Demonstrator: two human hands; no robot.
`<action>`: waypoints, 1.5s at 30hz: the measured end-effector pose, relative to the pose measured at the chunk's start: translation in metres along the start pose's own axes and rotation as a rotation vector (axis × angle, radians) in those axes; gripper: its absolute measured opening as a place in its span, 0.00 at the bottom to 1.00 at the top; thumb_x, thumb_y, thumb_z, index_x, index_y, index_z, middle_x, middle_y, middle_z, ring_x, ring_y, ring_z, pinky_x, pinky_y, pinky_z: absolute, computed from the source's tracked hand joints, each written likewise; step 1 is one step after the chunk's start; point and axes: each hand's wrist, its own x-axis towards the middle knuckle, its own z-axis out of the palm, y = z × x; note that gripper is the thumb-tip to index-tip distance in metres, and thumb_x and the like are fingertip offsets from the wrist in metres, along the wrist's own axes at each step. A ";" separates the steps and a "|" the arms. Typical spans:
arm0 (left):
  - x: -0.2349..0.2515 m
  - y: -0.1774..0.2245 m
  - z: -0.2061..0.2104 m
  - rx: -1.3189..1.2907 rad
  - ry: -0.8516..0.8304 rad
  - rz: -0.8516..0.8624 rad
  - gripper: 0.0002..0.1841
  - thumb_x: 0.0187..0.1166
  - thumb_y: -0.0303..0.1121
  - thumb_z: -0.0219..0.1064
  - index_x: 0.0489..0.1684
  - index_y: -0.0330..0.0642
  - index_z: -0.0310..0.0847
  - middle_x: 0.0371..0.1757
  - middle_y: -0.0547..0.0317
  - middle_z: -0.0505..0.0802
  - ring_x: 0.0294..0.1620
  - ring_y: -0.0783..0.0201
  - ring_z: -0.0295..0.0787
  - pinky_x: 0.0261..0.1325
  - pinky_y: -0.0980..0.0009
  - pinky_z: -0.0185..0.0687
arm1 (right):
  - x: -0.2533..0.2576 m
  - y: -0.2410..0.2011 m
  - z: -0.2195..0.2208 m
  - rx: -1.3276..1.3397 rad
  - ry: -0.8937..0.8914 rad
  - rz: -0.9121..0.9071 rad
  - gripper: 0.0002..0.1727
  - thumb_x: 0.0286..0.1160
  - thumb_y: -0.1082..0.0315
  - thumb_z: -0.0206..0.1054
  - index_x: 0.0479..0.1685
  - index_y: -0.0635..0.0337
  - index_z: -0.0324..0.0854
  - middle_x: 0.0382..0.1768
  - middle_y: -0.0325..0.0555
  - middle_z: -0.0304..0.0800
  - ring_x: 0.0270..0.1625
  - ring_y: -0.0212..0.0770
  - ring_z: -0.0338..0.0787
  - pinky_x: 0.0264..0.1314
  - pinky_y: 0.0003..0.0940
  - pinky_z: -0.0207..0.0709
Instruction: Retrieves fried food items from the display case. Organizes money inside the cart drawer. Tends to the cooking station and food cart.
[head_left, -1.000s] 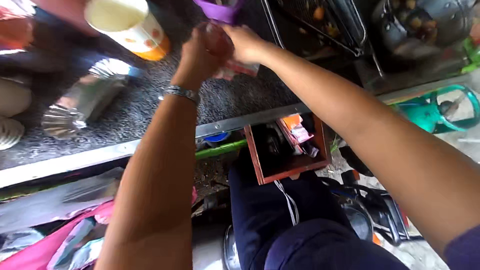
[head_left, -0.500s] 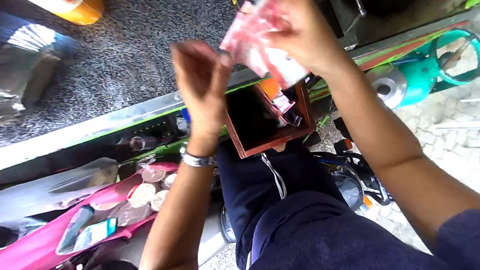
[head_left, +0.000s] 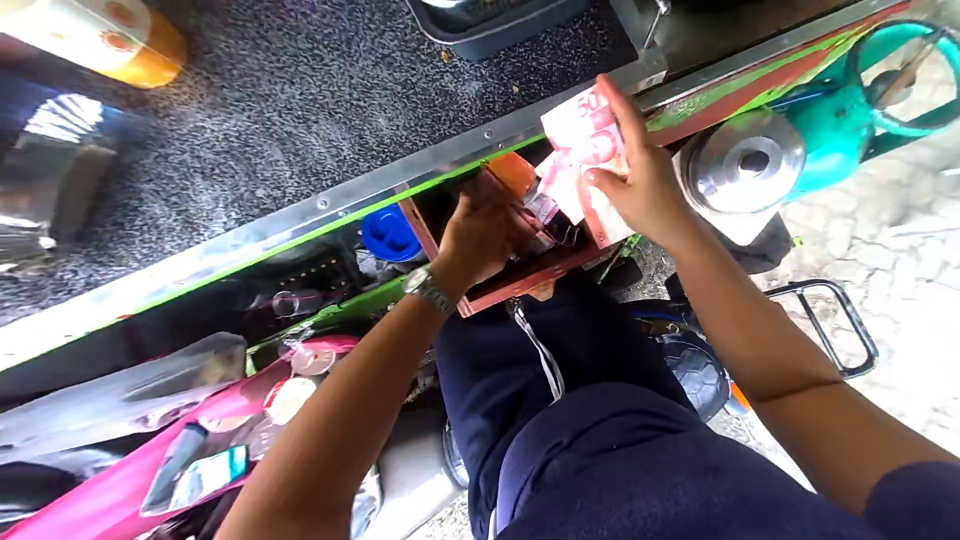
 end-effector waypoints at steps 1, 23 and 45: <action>-0.013 -0.004 -0.003 0.005 -0.003 -0.003 0.18 0.81 0.35 0.63 0.59 0.32 0.87 0.65 0.38 0.89 0.76 0.36 0.77 0.83 0.33 0.50 | 0.000 -0.004 0.007 -0.032 -0.034 -0.017 0.42 0.77 0.77 0.65 0.94 0.58 0.53 0.74 0.60 0.82 0.59 0.53 0.93 0.61 0.51 0.86; -0.070 0.057 0.085 -0.160 0.581 -0.090 0.19 0.82 0.43 0.63 0.50 0.35 0.91 0.50 0.46 0.96 0.60 0.46 0.93 0.74 0.43 0.75 | 0.027 0.016 0.150 -0.495 -0.425 0.004 0.34 0.82 0.72 0.64 0.89 0.64 0.62 0.87 0.63 0.64 0.89 0.65 0.61 0.86 0.61 0.59; 0.022 -0.030 0.008 0.098 1.175 -0.576 0.21 0.85 0.45 0.59 0.76 0.70 0.73 0.78 0.44 0.79 0.85 0.41 0.65 0.79 0.27 0.42 | 0.157 -0.074 -0.127 -0.637 0.351 -0.238 0.22 0.89 0.54 0.59 0.60 0.64 0.88 0.57 0.66 0.86 0.64 0.67 0.85 0.67 0.64 0.77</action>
